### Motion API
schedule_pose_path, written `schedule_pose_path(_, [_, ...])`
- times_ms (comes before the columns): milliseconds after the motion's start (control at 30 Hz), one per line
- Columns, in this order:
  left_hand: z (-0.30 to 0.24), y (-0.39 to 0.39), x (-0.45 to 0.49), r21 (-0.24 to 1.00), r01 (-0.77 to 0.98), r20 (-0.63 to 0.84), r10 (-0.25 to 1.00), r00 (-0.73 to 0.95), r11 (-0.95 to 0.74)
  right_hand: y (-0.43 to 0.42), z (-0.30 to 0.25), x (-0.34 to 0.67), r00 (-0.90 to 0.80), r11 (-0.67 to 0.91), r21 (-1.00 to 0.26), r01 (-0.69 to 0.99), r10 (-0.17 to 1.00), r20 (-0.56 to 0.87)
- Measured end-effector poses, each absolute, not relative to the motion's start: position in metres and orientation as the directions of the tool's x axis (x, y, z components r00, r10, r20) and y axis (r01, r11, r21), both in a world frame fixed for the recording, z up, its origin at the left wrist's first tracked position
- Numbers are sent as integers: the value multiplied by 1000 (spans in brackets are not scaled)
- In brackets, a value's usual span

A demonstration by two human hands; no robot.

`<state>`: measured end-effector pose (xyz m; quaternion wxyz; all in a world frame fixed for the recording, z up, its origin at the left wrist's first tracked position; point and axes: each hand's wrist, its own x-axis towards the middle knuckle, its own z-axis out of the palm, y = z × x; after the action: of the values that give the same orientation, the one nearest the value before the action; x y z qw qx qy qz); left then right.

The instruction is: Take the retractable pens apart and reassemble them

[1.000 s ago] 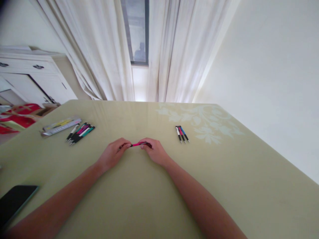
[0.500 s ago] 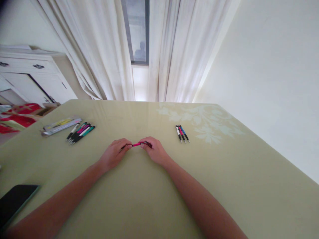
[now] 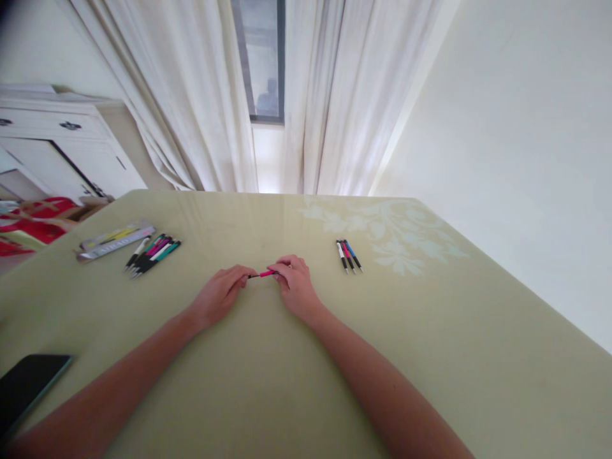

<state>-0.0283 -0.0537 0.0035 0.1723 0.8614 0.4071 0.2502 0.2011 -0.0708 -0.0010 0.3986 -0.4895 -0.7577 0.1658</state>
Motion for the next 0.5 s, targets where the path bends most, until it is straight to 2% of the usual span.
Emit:
schedule_pose_path(133, [1, -52, -28, 519, 648, 290, 828, 480, -558, -70, -2, 203, -89, 387, -627, 677, 888, 452])
schedule_pose_path(500, [-1, -52, -29, 551, 648, 301, 850, 433, -525, -68, -1, 206, 67, 311, -760, 571, 905, 420])
